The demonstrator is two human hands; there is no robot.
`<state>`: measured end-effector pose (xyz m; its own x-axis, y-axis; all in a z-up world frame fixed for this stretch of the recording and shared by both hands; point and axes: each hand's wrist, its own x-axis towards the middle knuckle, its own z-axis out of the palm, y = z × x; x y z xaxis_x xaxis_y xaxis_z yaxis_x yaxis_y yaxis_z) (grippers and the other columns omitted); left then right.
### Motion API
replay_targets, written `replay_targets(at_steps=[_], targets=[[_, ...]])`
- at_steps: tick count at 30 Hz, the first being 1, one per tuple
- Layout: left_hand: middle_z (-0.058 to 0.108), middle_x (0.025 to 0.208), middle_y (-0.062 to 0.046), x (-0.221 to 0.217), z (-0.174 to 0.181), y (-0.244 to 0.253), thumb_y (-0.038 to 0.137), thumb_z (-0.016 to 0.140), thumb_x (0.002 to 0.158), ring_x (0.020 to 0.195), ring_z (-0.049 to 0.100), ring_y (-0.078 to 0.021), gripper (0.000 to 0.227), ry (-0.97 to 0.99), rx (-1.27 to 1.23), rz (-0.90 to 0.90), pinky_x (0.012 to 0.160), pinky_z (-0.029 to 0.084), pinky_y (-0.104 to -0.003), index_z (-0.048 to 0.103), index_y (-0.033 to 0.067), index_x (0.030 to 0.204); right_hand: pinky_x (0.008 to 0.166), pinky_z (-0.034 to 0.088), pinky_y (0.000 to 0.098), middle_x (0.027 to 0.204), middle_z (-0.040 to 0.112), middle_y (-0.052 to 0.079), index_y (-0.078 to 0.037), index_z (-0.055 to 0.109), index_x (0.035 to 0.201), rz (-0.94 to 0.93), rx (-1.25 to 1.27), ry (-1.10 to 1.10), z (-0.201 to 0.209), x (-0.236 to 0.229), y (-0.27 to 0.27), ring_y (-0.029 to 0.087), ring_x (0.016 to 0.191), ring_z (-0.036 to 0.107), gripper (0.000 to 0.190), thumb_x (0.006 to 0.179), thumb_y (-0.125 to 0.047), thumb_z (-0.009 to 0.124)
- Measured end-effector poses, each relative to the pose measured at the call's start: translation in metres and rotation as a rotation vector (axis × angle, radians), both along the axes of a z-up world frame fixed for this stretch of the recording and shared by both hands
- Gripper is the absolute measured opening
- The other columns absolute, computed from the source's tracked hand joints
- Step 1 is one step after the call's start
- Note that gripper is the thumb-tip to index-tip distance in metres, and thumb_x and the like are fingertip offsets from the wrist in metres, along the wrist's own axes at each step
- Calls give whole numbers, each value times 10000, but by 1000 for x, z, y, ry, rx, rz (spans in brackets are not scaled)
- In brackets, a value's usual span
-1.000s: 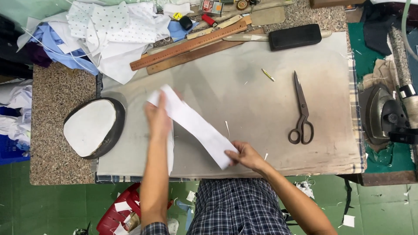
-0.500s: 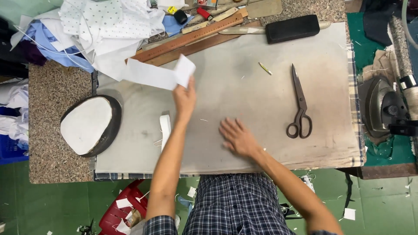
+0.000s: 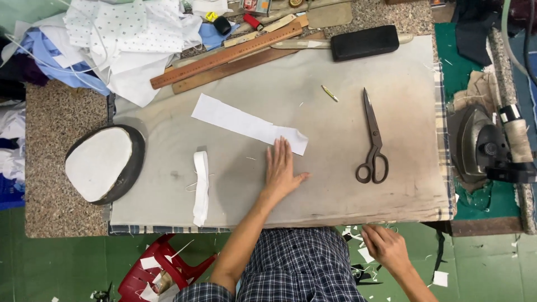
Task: The person cuts white fabric strips using scissors, folds them, and ties them with a white string. They then cut a larger piece of white fabric into smaller strips and fold them on the table.
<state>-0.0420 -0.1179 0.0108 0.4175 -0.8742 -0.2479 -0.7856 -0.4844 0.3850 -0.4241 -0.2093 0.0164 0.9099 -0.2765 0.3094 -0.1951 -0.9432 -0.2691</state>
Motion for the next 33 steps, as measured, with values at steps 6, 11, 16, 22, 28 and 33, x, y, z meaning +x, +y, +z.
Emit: replay_targets(at_steps=[6, 11, 16, 22, 28, 33], targets=[[160, 1664, -282, 34, -5, 53, 653, 351, 1007, 1554, 81, -449, 940, -398, -66, 331, 1246, 59, -609, 189, -73, 1582, 604, 567, 236, 996, 746, 121, -24, 698, 1119, -67, -3, -156, -6, 53, -32, 137, 771, 679, 198, 935, -93, 722], [587, 1393, -271, -81, 117, 49, 275, 668, 945, 1290, 552, -475, 563, 1014, 63, -332, 1087, 433, -625, 553, 45, 1446, 882, 553, 386, 1135, 692, 146, -66, 703, 1220, -384, -85, -135, -8, 93, -72, 302, 1062, 684, 253, 987, -162, 685], [688, 1286, -77, -52, 23, 13, 386, 718, 917, 1262, 616, -298, 454, 341, -470, -229, 1088, 480, -485, 661, 200, 1327, 952, 523, 395, 1187, 660, 198, 17, 677, 1249, -444, -153, 4, -20, 112, -87, 333, 1106, 657, 317, 977, -145, 673], [368, 1574, -302, -8, -8, 2, 553, 435, 1015, 1499, 280, -475, 775, -118, -385, -64, 1213, 152, -640, 337, 26, 1574, 933, 502, 399, 1156, 637, 211, -3, 632, 1357, -513, -11, 156, -37, 116, -99, 346, 1053, 644, 492, 877, -80, 704], [320, 1630, -239, -47, -18, 33, 582, 460, 991, 1532, 226, -421, 836, -73, -231, -81, 1214, 98, -647, 280, 48, 1609, 952, 510, 549, 1222, 585, 345, 65, 473, 1486, -561, 647, 156, -24, 86, -126, 523, 1166, 599, 629, 901, -51, 673], [396, 1603, -160, -107, -28, 53, 695, 370, 983, 1518, 283, -377, 848, -167, -315, -37, 1201, 173, -626, 346, 107, 1594, 788, 531, 478, 854, 662, 284, 85, 420, 1519, -423, 1103, 228, -13, 54, -173, 393, 851, 687, 687, 920, -89, 710]])
